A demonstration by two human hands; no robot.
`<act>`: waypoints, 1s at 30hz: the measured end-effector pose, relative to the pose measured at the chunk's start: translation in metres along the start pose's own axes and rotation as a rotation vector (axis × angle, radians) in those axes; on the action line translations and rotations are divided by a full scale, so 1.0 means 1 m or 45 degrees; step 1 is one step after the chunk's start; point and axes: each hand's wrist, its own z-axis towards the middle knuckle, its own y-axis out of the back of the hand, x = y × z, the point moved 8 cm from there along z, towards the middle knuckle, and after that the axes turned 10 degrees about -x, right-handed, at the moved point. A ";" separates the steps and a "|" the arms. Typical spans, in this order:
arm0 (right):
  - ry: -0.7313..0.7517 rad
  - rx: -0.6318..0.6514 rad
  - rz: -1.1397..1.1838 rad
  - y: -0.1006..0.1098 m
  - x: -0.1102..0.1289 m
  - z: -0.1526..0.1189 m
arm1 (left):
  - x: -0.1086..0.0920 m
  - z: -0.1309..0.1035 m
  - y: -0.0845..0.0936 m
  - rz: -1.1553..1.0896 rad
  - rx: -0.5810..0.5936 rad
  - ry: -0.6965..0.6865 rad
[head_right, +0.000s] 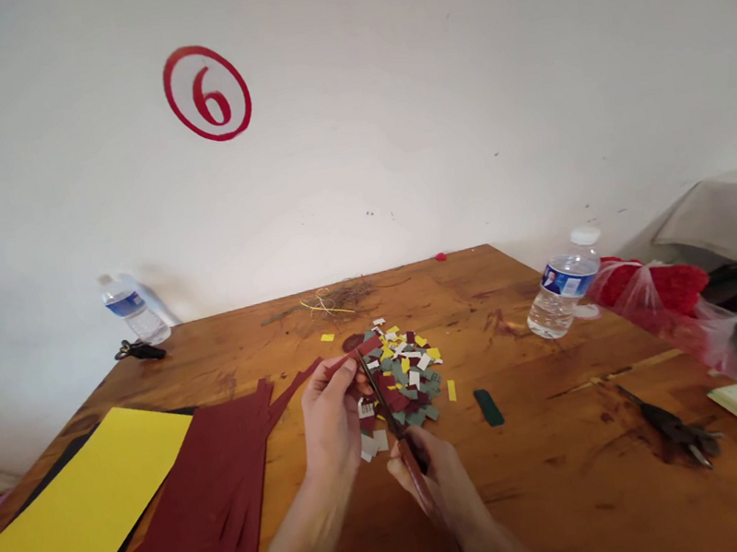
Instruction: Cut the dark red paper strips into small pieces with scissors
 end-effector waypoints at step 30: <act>0.134 -0.198 -0.066 0.004 -0.009 -0.004 | 0.001 0.005 0.005 0.089 -0.006 0.122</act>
